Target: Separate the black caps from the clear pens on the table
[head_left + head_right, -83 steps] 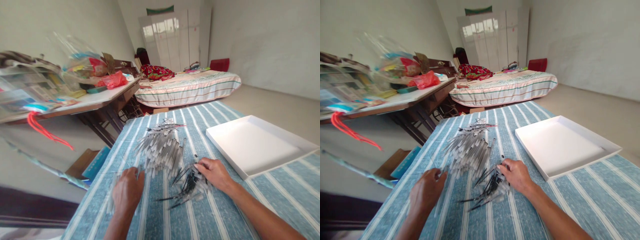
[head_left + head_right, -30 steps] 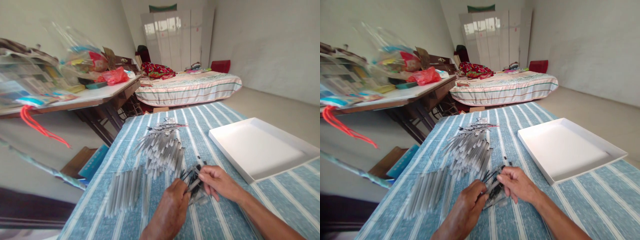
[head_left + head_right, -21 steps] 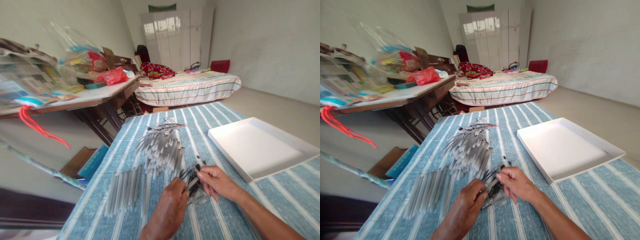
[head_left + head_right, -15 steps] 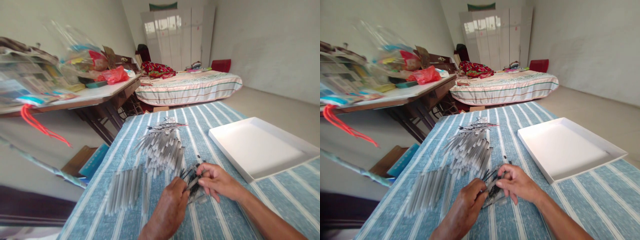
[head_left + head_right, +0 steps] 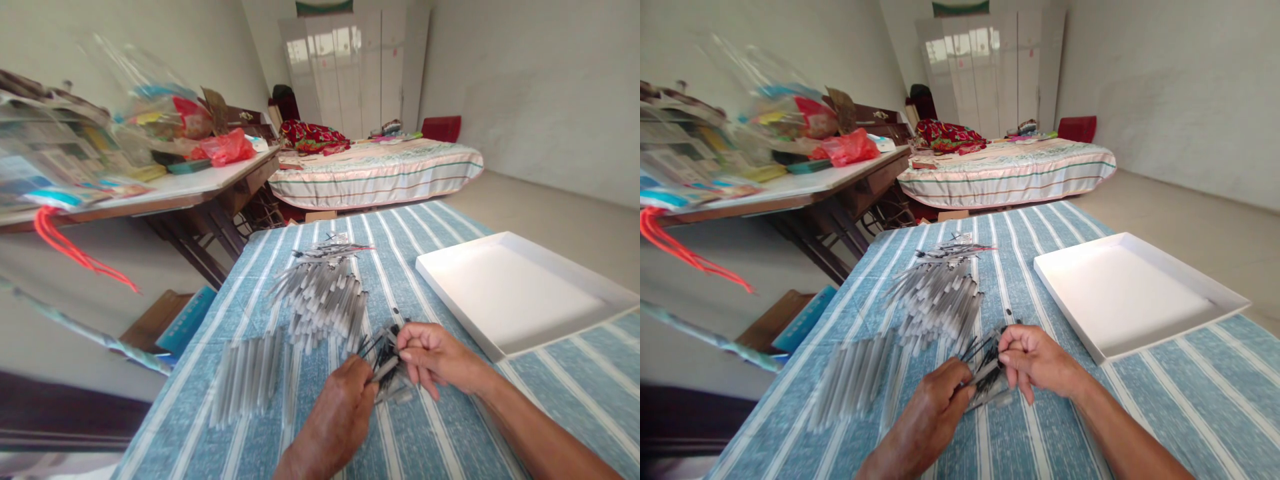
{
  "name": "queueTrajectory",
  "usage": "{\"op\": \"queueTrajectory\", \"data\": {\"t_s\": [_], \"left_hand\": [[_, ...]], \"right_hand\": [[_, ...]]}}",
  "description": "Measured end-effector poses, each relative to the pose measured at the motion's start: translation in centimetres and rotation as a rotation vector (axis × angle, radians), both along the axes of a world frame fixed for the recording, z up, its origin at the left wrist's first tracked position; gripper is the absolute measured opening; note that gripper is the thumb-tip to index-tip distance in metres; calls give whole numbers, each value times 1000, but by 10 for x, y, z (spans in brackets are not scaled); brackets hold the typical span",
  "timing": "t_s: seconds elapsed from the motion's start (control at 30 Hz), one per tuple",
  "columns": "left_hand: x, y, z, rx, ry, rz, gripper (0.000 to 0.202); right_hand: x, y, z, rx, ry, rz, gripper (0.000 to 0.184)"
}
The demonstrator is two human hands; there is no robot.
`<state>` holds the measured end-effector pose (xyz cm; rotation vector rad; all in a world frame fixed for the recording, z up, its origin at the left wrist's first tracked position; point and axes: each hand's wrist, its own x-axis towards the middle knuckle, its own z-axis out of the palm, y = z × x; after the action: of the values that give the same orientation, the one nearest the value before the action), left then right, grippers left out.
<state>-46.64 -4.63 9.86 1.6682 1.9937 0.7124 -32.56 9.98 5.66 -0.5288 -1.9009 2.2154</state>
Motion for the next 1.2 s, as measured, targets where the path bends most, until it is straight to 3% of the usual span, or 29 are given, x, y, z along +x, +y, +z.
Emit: {"op": "queueTrajectory", "data": {"t_s": [0.17, 0.4, 0.57, 0.67, 0.77, 0.83, 0.93, 1.07, 1.13, 1.2], "left_hand": [[-2, 0, 2, -28, -4, 43, 14], [4, 2, 3, 9, 8, 14, 14], [-31, -7, 16, -136, 26, 19, 11], [-67, -20, 26, -225, -23, 147, 8], [-85, -25, 32, -94, -206, 389, 9], [-79, -20, 32, 106, -427, 498, 13], [-51, -2, 29, 351, -848, 487, 16], [-7, 26, 27, 482, -1225, 436, 14], [10, 36, 27, 496, -1344, 423, 13], [23, 44, 27, 484, -1440, 414, 11]], "right_hand": [[2, 7, 4, 20, -39, -11, 26], [-2, 2, -3, 6, -51, -8, 26], [6, 16, 3, -29, 7, -178, 22], [11, 28, 6, -58, -15, -300, 17], [11, 33, 3, -38, -83, -303, 15], [8, 32, 1, 22, -137, -315, 16], [2, 20, 4, 210, -139, -394, 24], [-6, -14, 17, 485, 57, -281, 24], [-10, -32, 21, 512, 127, -198, 24], [-13, -43, 23, 443, 133, -182, 27]]}}
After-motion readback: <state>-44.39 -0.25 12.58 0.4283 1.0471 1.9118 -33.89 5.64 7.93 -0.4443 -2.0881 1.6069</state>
